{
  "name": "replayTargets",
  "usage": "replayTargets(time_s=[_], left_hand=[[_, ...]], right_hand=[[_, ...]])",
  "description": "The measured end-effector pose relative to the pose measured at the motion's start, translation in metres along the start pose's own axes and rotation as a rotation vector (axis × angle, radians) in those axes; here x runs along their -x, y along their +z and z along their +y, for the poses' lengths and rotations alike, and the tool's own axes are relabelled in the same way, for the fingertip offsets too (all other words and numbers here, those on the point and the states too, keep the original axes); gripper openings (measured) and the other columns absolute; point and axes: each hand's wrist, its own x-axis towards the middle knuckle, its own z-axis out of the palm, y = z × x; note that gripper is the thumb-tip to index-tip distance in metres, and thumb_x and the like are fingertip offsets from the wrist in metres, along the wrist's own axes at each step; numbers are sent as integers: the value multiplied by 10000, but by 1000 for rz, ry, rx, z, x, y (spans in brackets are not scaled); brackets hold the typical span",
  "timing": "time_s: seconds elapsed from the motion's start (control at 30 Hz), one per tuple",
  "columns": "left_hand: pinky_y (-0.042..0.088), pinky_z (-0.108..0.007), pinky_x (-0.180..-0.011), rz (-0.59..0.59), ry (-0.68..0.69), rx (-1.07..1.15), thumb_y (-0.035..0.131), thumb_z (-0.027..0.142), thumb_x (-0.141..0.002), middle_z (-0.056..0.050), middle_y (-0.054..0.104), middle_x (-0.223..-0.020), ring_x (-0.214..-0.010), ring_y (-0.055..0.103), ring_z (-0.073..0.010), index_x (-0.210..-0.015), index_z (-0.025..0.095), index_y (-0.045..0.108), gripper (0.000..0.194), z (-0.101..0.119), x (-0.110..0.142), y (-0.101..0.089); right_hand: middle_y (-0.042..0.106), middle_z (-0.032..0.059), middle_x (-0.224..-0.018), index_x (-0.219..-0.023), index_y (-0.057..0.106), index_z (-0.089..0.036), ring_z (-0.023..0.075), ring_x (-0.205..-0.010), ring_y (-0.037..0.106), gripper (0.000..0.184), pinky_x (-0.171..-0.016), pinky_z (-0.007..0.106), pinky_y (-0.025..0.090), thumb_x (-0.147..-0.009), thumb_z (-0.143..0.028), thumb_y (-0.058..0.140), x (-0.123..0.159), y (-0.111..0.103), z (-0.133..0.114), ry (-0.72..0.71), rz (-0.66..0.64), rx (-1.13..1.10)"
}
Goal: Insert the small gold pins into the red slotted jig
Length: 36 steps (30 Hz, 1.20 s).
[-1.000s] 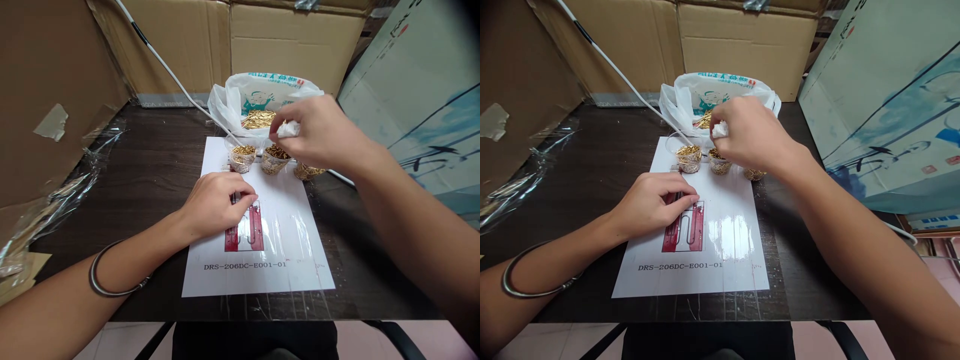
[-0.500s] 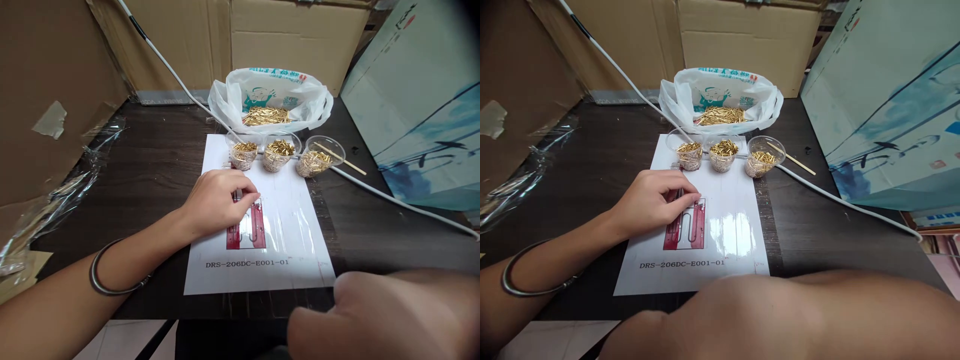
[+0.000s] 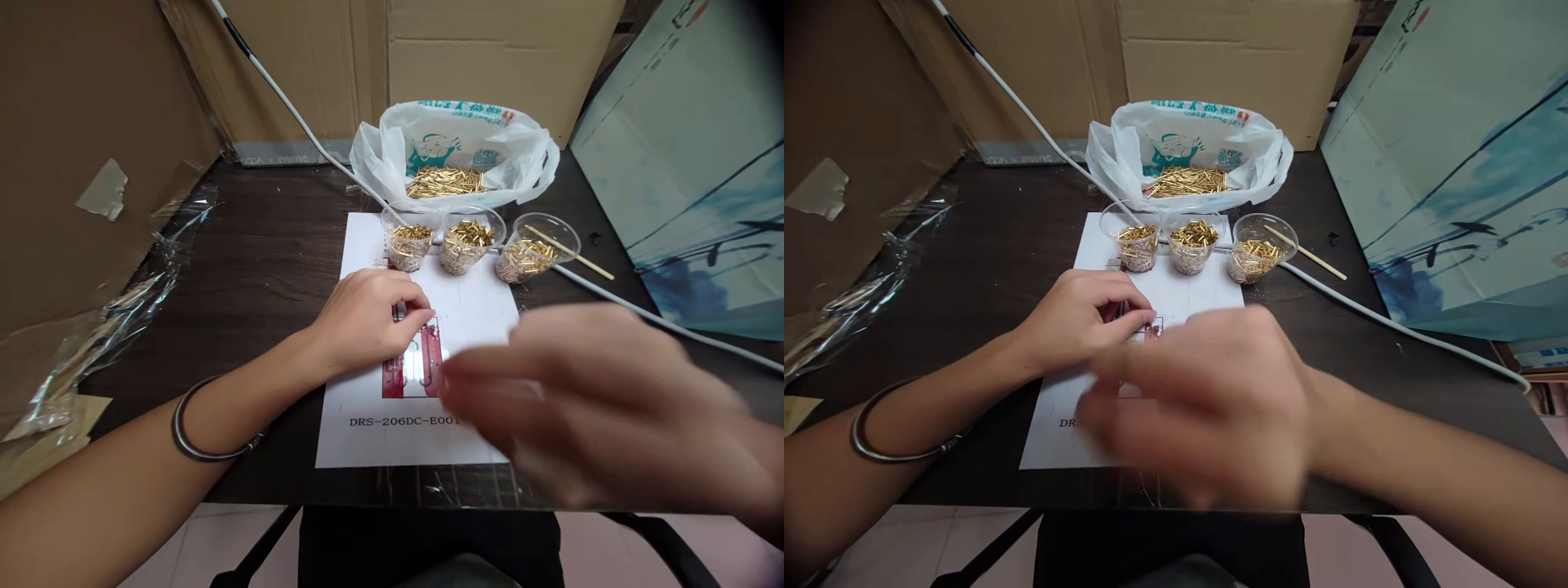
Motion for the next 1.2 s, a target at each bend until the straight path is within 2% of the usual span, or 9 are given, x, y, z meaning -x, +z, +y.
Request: replayTargets(time_s=[0.03,0.07,0.17,0.3,0.57,0.83,1.2], left_hand=[[383,-268,-588,3,8,5,608,233,-798,-12,666,-718,-639,539,-126,-749,182,732,143,0,0,0],[379,-266,-586,9,15,10,604,230,-800,-11,663,-715,-637,536,-124,-745,180,729,145,0,0,0],[382,-261,-602,27,28,21,611,213,-799,2,657,-706,-639,536,-115,-745,183,723,128,0,0,0],[382,-258,-616,26,10,30,630,211,-792,18,655,-700,-640,536,-105,-741,189,720,106,0,-1,0],[385,-260,-624,-23,-14,13,634,232,-797,16,659,-701,-663,548,-113,-745,193,731,116,-1,-3,-1],[406,-263,-643,-61,91,-21,644,239,-800,4,679,-732,-689,569,-123,-809,185,751,120,-5,-4,-2],[394,-264,-618,-55,69,-24,639,266,-806,-1,677,-710,-663,561,-123,-773,191,750,138,-6,-4,-1]], right_hand=[[717,-46,-749,-857,722,-378,155,-620,635,336,-541,301,480,-612,-158,657,-17,4,9,-99,-89,-14],[707,-27,-744,-851,708,-291,143,-659,633,239,-608,291,495,-687,-136,629,-30,8,18,-162,-88,9],[697,1,-791,-834,670,-210,127,-719,625,75,-680,265,483,-828,-186,598,-46,19,46,-24,9,-15],[682,-10,-780,-806,663,-184,117,-724,610,76,-702,245,459,-847,-235,623,-43,27,65,82,52,-104],[680,-33,-762,-788,691,-175,88,-704,585,97,-695,213,424,-836,-247,645,-45,27,70,110,-80,-131],[686,-25,-764,-806,718,-179,86,-683,576,89,-669,213,417,-813,-256,674,-43,27,72,123,-92,-128],[698,-18,-770,-817,724,-177,93,-697,597,107,-673,222,433,-816,-271,674,-44,27,69,98,-137,-126]])
